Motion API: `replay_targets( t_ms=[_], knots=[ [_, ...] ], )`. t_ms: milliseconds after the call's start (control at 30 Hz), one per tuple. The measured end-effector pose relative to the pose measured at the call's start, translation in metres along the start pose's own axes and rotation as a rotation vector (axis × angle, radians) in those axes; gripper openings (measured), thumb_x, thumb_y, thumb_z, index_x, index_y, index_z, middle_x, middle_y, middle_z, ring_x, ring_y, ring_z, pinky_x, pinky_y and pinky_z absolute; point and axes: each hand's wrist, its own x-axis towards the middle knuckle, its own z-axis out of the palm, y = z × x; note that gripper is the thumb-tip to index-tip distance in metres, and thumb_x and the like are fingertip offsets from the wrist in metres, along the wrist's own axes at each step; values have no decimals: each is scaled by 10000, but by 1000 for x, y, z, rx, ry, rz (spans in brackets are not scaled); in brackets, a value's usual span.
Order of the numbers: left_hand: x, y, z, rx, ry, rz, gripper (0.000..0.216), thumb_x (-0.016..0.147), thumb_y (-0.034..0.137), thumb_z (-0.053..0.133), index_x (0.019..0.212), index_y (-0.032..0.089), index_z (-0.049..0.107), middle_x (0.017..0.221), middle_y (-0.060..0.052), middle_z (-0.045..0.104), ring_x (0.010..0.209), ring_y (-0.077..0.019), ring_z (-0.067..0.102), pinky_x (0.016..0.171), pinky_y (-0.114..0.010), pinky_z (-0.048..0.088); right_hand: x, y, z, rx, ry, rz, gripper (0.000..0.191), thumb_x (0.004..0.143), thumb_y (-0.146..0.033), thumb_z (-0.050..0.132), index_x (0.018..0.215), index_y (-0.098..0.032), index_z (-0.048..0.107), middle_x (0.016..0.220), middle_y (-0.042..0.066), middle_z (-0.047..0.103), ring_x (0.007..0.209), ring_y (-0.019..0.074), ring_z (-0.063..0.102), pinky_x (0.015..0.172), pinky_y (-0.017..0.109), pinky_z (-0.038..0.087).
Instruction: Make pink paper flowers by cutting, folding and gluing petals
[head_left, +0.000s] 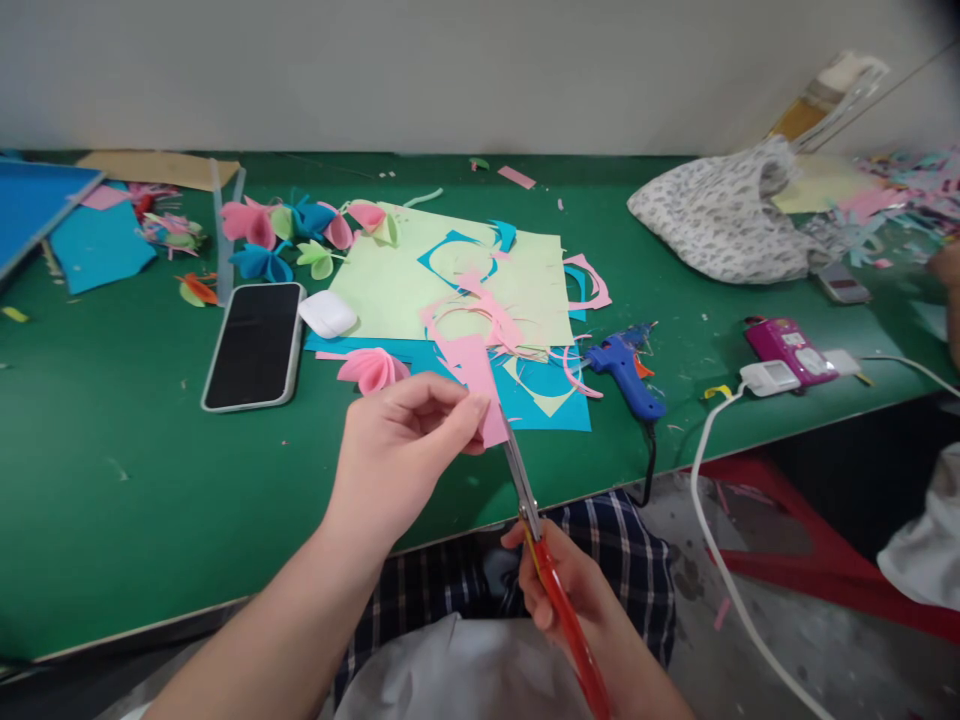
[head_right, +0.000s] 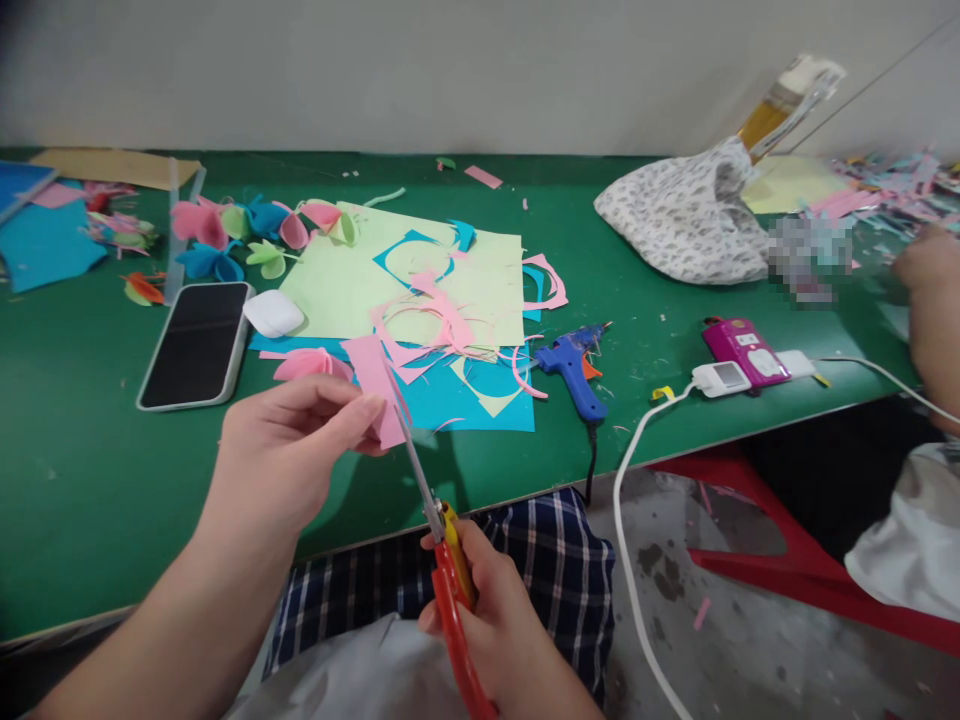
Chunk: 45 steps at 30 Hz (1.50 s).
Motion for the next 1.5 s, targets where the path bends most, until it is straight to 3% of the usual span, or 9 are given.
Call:
replay_targets(
  t_ms=[267,433,633,767,1000,1300,1500],
  knots=[
    [0,-1,1,-3,5,-19,136,741,259,676,641,174,643,553,24,630,497,-92,609,495,-160,531,2,3,3,104,40,-1,471,618,-439,726,958,-190,516,531,-97,403,432,43,352,426,177,259],
    [0,-3,0,-26,-9,-17,143,736,274,686,646,173,639,552,25,633,492,-89,606,496,-162,533,2,1,5,98,50,6,448,628,-437,715,948,-188,525,532,-103,408,415,23,276,420,171,256],
    [0,0,0,-11,-12,-24,133,738,242,676,625,179,647,531,33,617,480,-77,591,487,-149,516,5,19,-3,49,-21,-22,790,485,-606,779,1107,-226,472,591,-103,311,473,48,222,421,200,215],
    [0,1,0,-4,-2,-25,138,743,241,662,620,180,643,525,28,609,472,-85,586,472,-162,513,5,22,-6,25,-41,-63,894,404,-717,725,1103,-223,466,615,-97,298,495,56,215,432,209,232],
    [-2,3,1,39,-27,-34,140,738,233,665,610,182,639,528,27,620,468,-83,578,461,-160,494,-2,0,0,3,-20,-10,787,478,-632,766,1093,-233,480,633,-88,324,509,61,229,457,208,271],
    [-7,3,4,113,-78,-37,166,744,247,663,601,172,622,500,27,611,442,-79,571,450,-151,477,2,0,-1,59,-63,-9,768,499,-702,701,1074,-240,487,616,-91,324,481,57,203,454,223,229],
    [-8,4,8,110,-80,-53,155,756,232,642,610,183,626,505,32,617,455,-78,576,461,-149,478,4,1,0,107,-49,-16,787,441,-688,736,1048,-243,505,595,-98,327,466,50,209,442,223,205]
  ],
)
